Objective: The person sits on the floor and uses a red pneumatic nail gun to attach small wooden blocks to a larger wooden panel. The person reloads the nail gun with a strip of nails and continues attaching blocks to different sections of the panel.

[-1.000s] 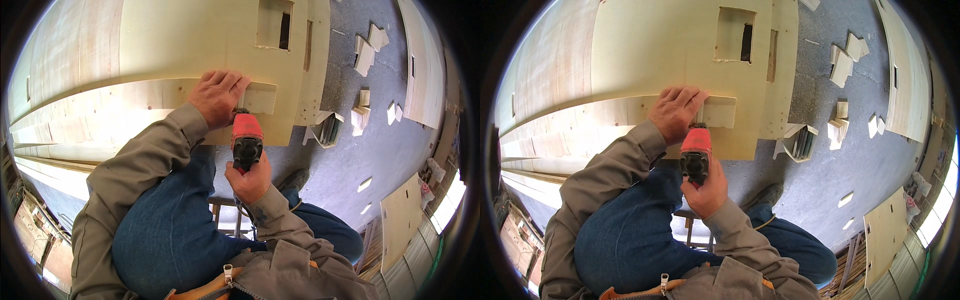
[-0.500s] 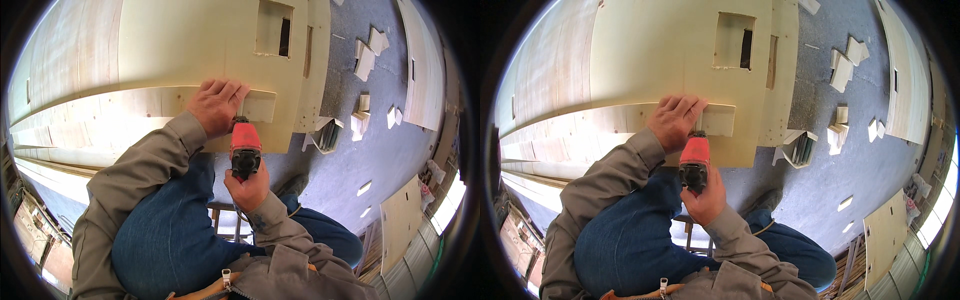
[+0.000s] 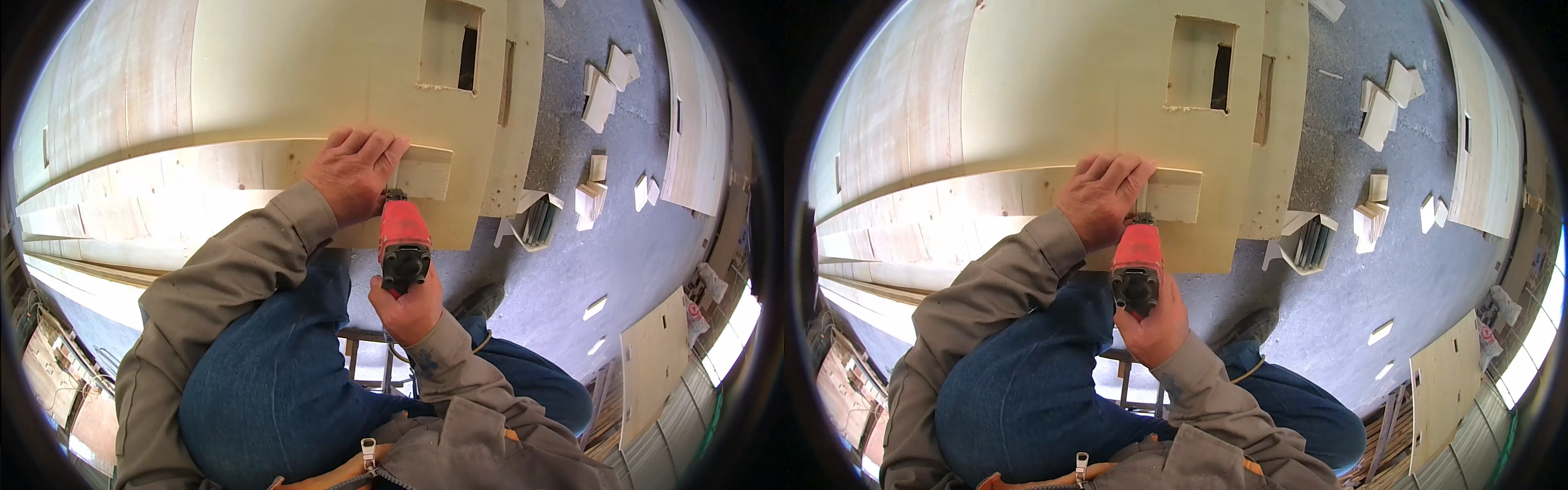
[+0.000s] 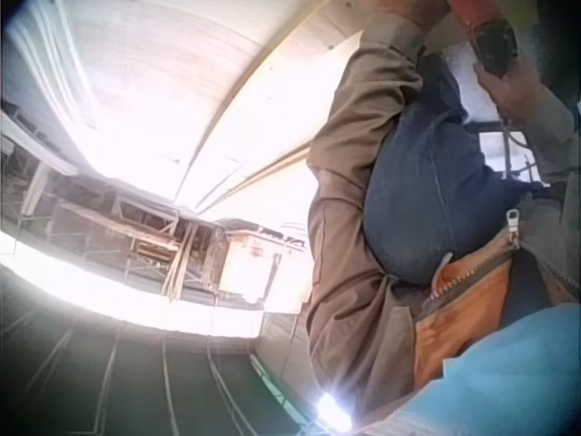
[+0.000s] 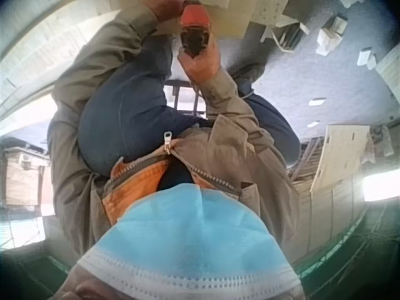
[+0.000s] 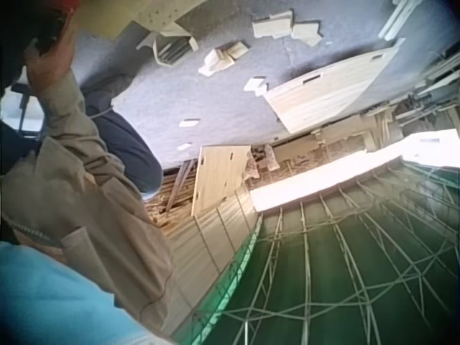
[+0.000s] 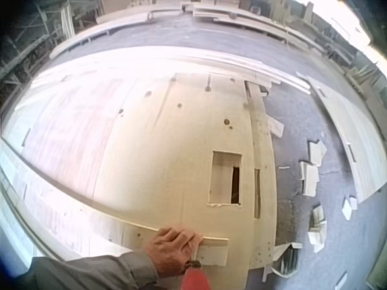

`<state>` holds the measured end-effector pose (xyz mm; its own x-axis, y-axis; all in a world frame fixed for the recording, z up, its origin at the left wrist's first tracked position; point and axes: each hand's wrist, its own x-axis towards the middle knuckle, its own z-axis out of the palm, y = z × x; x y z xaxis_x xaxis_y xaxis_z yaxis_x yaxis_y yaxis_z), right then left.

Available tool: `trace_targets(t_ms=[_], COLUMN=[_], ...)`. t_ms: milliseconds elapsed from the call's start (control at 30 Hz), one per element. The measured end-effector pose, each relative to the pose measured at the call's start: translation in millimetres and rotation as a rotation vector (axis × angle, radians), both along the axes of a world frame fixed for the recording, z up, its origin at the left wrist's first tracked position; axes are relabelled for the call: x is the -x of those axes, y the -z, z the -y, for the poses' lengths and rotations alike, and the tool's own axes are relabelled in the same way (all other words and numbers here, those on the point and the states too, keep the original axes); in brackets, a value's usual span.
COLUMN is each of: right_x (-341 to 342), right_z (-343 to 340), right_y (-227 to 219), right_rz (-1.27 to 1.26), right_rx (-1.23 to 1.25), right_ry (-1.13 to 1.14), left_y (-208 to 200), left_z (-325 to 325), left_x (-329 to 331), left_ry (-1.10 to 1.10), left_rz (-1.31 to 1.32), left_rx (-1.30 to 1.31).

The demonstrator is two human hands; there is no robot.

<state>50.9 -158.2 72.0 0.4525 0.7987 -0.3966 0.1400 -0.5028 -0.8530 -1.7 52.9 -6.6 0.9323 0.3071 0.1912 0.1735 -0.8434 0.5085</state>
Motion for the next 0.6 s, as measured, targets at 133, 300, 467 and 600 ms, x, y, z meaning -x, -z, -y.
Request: trace_targets(t_ms=[133, 300, 467, 600], right_x=[-1.5, -4.8, -6.6, -5.9], right_z=[0.2, -2.0, 8.2, 27.4], right_y=[0.5, -2.4, -0.7, 5.0], right_rz=[-0.02, -0.017, -0.101, -0.295], right_rx=[-0.002, 0.003, 0.005, 0.107], right_ry=[0.015, 0.02, 0.071, 0.177], left_y=[1.1, 0.9, -3.0, -4.0], left_z=[0.5, 0.5, -0.3, -1.1], left_x=[-0.4, -0.2, 1.3, 2.1], left_ry=[0.001, 0.008, 0.011, 0.018], left_rz=[0.019, -0.002, -0.024, -0.04], left_rx=[0.01, 0.017, 0.041, 0.037])
